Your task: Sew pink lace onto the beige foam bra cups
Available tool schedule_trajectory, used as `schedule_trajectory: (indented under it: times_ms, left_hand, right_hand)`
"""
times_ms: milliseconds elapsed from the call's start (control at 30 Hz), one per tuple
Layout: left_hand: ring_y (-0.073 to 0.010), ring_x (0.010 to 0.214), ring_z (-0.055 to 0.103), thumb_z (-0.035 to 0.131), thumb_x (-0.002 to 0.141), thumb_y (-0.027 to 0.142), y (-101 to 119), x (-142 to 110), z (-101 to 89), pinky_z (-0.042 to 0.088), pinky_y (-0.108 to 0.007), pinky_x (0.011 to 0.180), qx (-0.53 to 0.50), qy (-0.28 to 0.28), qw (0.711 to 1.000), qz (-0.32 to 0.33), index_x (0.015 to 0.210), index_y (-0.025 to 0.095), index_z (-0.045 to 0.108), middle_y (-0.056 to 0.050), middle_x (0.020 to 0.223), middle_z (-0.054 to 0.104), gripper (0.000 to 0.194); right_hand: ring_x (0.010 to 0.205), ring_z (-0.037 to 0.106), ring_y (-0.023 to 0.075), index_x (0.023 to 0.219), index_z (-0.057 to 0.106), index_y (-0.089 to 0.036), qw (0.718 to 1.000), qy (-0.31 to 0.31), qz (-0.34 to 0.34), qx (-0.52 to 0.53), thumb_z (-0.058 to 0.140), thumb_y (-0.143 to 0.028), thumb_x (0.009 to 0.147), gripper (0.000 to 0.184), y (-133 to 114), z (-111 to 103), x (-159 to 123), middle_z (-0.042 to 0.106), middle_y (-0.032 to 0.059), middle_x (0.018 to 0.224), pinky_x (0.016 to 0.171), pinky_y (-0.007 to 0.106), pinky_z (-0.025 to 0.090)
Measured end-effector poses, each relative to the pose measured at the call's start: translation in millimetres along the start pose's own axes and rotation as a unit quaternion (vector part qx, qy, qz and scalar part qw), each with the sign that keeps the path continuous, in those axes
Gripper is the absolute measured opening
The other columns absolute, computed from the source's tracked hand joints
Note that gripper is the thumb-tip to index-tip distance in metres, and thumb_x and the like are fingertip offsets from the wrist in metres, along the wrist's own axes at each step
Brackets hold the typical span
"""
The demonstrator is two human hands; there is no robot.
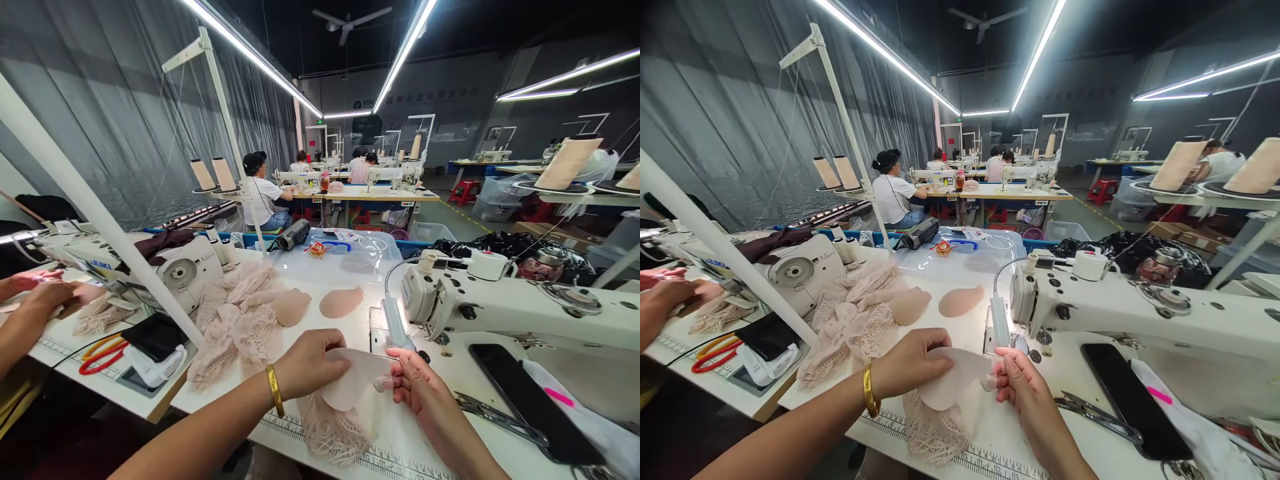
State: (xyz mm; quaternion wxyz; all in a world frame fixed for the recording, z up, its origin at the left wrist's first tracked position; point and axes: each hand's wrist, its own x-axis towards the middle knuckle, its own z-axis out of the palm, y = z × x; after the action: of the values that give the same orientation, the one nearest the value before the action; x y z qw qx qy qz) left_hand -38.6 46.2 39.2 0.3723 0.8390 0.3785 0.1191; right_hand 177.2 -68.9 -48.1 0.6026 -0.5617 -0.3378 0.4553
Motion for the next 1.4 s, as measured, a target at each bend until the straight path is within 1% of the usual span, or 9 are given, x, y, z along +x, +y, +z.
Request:
schedule_trajectory:
  times_ms: [167,333,433,567,700,800,967,1133,1400]
  left_hand:
    - [-0.0194,0.079,0.063,0.063,0.082,0.025,-3,5,19.7,0.048,-0.030,0.074,0.122,-0.014,0.992,0.027,0.086,0.020,0.064,0.000,0.081,0.069,0.007]
    - [-0.0317,0.127,0.059,0.084,0.075,0.044,6,41,10.3,0.046,-0.047,0.108,0.147,-0.138,0.950,0.240,0.126,0.021,0.060,-0.012,0.138,0.064,0.060]
    - [-0.0222,0.098,0.070,0.081,0.080,0.039,18,56,-1.5,0.053,-0.033,0.087,0.149,-0.256,0.925,0.240,0.116,0.022,0.060,-0.001,0.106,0.073,0.045]
    - [-0.0144,0.065,0.059,0.067,0.086,0.018,21,49,-6.0,0.046,-0.029,0.070,0.247,-0.097,0.913,0.309,0.089,0.021,0.058,0.005,0.070,0.063,0.010]
    - [-0.0165,0.065,0.058,0.057,0.096,0.017,2,28,13.7,0.045,-0.036,0.075,0.376,0.026,0.812,0.445,0.087,0.020,0.058,0.001,0.074,0.066,0.010]
    - [-0.0188,0.074,0.062,0.069,0.094,0.036,-11,30,35.4,0.046,-0.037,0.076,0.382,-0.010,0.799,0.464,0.086,0.020,0.058,0.000,0.080,0.067,0.021]
    - [-0.0191,0.079,0.061,0.065,0.091,0.014,-18,71,64.1,0.045,-0.034,0.073,0.405,-0.013,0.793,0.455,0.085,0.018,0.057,-0.003,0.083,0.065,0.011]
    - [-0.0196,0.077,0.056,0.068,0.085,0.016,-35,91,79.0,0.044,-0.033,0.067,0.386,0.004,0.811,0.439,0.083,0.018,0.054,-0.005,0.086,0.061,0.014]
    - [-0.0183,0.078,0.053,0.061,0.090,0.014,-39,92,82.3,0.047,-0.033,0.074,0.346,-0.008,0.829,0.440,0.085,0.020,0.050,-0.004,0.088,0.061,0.013]
  right_hand:
    - [0.074,0.063,0.0192,0.119,0.068,-0.024,0.999,0.000,-0.018,-0.029,0.082,-0.069,0.075,0.064,-1,10,-8,0.068,0.0009,0.086,0.075,0.036,0.054]
    - [0.080,0.063,0.0192,0.117,0.068,-0.028,0.991,-0.014,-0.092,-0.098,0.076,-0.060,0.085,0.046,-2,16,-24,0.066,-0.0011,0.085,0.080,0.034,0.052]
    - [0.082,0.067,0.0217,0.119,0.068,-0.032,0.949,0.022,-0.223,-0.223,0.065,-0.050,0.096,0.029,-8,16,-33,0.071,0.0020,0.091,0.080,0.037,0.054]
    - [0.080,0.071,0.0250,0.122,0.064,-0.033,0.845,0.091,-0.405,-0.336,0.059,-0.027,0.101,0.022,-12,9,-29,0.077,0.0060,0.094,0.074,0.041,0.055]
    - [0.083,0.075,0.0229,0.126,0.066,-0.034,0.778,0.028,-0.481,-0.404,0.058,-0.011,0.097,0.038,-4,-11,-4,0.080,0.0031,0.101,0.077,0.038,0.057]
    - [0.084,0.075,0.0222,0.109,0.075,-0.033,0.768,-0.079,-0.422,-0.476,0.054,-0.016,0.101,0.028,1,-30,18,0.080,0.0007,0.098,0.075,0.034,0.057]
    - [0.084,0.071,0.0198,0.111,0.075,-0.035,0.756,-0.156,-0.388,-0.504,0.052,-0.016,0.102,0.031,2,-54,41,0.079,-0.0008,0.100,0.072,0.030,0.055]
    - [0.098,0.069,0.0216,0.129,0.067,-0.030,0.728,-0.153,-0.416,-0.523,0.045,-0.009,0.101,0.041,7,-70,40,0.076,0.0064,0.112,0.077,0.031,0.056]
    - [0.084,0.068,0.0201,0.126,0.067,-0.031,0.741,-0.149,-0.387,-0.528,0.045,-0.012,0.101,0.037,5,-74,38,0.072,0.0051,0.099,0.070,0.030,0.056]
